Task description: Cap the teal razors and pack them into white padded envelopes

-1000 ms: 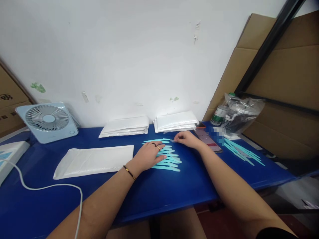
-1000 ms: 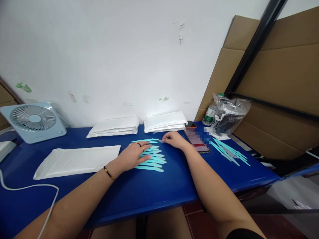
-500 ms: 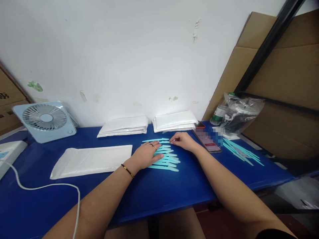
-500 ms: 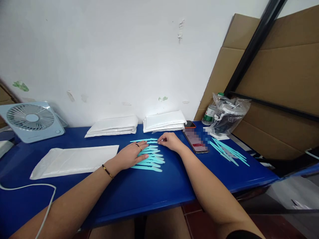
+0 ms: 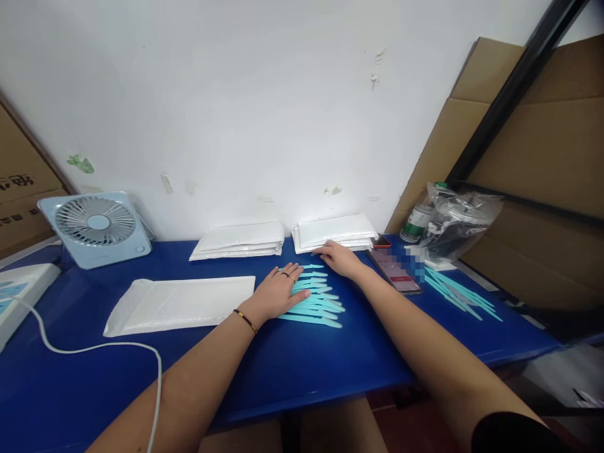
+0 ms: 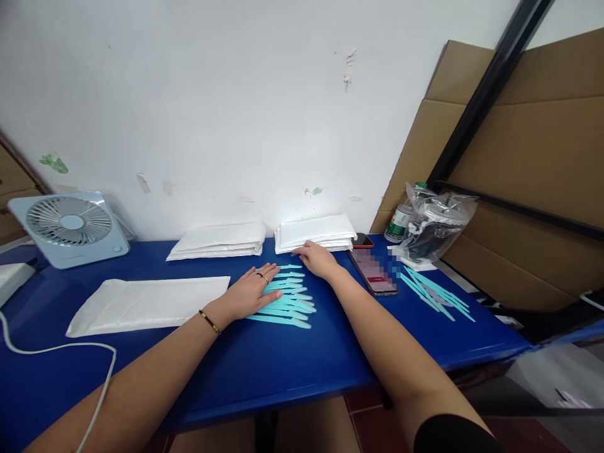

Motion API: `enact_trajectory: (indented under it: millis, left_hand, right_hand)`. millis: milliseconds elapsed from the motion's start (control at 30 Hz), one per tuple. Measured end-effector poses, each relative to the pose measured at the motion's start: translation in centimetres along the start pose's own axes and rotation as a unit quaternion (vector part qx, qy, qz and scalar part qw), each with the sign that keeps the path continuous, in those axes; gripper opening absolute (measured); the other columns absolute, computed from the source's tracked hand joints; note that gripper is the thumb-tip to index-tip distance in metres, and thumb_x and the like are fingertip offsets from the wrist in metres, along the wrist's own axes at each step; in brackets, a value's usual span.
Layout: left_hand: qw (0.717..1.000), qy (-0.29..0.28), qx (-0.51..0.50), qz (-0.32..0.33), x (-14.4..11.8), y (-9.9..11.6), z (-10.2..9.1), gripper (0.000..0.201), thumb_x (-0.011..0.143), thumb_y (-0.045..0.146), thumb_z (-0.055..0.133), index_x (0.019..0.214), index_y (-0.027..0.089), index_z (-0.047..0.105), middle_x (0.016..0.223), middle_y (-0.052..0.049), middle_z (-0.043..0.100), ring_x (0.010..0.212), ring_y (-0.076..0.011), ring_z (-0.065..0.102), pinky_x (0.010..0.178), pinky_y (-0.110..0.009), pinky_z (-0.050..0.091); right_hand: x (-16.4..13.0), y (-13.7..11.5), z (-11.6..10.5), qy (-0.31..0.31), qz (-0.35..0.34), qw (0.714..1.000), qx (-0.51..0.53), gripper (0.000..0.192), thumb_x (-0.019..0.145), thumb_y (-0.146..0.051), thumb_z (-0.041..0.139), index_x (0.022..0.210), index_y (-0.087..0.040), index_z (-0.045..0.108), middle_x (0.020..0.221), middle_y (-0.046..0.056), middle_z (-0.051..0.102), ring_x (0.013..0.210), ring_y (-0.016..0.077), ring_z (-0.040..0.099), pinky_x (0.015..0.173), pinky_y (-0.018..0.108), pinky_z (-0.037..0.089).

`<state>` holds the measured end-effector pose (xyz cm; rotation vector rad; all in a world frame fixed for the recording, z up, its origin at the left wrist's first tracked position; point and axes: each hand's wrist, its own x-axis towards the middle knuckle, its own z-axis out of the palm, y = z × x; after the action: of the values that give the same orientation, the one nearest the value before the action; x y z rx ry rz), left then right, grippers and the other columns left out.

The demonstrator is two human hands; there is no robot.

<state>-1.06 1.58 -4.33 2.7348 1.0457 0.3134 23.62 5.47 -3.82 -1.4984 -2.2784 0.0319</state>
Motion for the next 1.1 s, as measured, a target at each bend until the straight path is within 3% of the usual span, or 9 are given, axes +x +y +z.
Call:
enact_trajectory:
  millis: [133, 267, 467, 567, 767, 1100]
  left_hand:
    - [1.000, -0.024, -0.015, 0.012, -0.3, -0.3, -0.4, 0.072, 0.088, 0.064, 0.024, 0.144, 0.020, 0.025, 0.150, -0.011, 0.028, 0.139, -0.0238, 0.022, 0.111, -0.042, 0.019]
    - [0.998, -0.046, -0.023, 0.022, -0.5, -0.3, -0.5, 0.075, 0.087, 0.067, 0.024, 0.145, 0.019, 0.022, 0.151, -0.012, 0.023, 0.140, -0.0250, 0.018, 0.111, -0.044, 0.016]
    - [0.997, -0.070, -0.006, 0.020, -0.4, -0.3, -0.3, 0.080, 0.085, 0.069, 0.024, 0.147, 0.019, 0.018, 0.154, -0.012, 0.013, 0.141, -0.0267, 0.011, 0.112, -0.046, 0.011]
    - [0.997, -0.080, -0.002, 0.015, -0.4, -0.2, -0.3, 0.081, 0.085, 0.070, 0.021, 0.147, 0.019, 0.014, 0.154, -0.010, 0.010, 0.142, -0.0259, 0.008, 0.113, -0.045, 0.009]
    - [0.997, -0.076, 0.006, 0.016, -0.4, -0.1, -0.2, 0.080, 0.086, 0.069, 0.019, 0.147, 0.019, 0.013, 0.154, -0.010, 0.011, 0.142, -0.0253, 0.007, 0.113, -0.043, 0.009]
    - [0.996, -0.089, -0.002, 0.026, -0.1, -0.1, 0.1, 0.072, 0.091, 0.061, 0.018, 0.148, 0.020, 0.005, 0.154, -0.010, 0.008, 0.142, -0.0244, 0.004, 0.113, -0.044, 0.007]
  right_hand:
    - [0.2, 0.2, 0.4, 0.009, -0.022, 1.000, -0.001, 0.020, 0.082, -0.017, 0.058, 0.096, -0.023, 0.071, 0.093, 0.006, 0.057, 0.088, 0.0174, 0.056, 0.081, 0.029, 0.043]
    - [-1.5, 1.0, -0.4, 0.002, -0.035, 0.999, 0.030, 0.013, 0.082, -0.018, 0.057, 0.085, -0.019, 0.070, 0.086, 0.006, 0.062, 0.082, 0.0175, 0.057, 0.077, 0.030, 0.044]
    - [-2.9, 1.7, -0.2, -0.023, 0.075, 0.981, 0.180, 0.023, 0.083, -0.033, 0.054, 0.086, -0.018, 0.071, 0.082, 0.004, 0.070, 0.074, 0.0165, 0.061, 0.070, 0.028, 0.046]
    - [-2.7, 1.6, 0.1, -0.019, 0.092, 0.967, 0.238, 0.027, 0.079, -0.038, 0.058, 0.088, -0.017, 0.072, 0.085, 0.005, 0.071, 0.078, 0.0178, 0.063, 0.073, 0.028, 0.047]
    - [-3.8, 2.0, -0.7, -0.020, 0.090, 0.973, 0.211, 0.035, 0.072, -0.042, 0.067, 0.097, -0.018, 0.072, 0.080, 0.004, 0.069, 0.069, 0.0157, 0.059, 0.062, 0.026, 0.045]
    - [-2.3, 0.5, 0.6, 0.002, 0.060, 0.975, 0.216, 0.020, 0.074, -0.029, 0.065, 0.088, -0.018, 0.074, 0.076, 0.003, 0.068, 0.066, 0.0134, 0.060, 0.062, 0.024, 0.045]
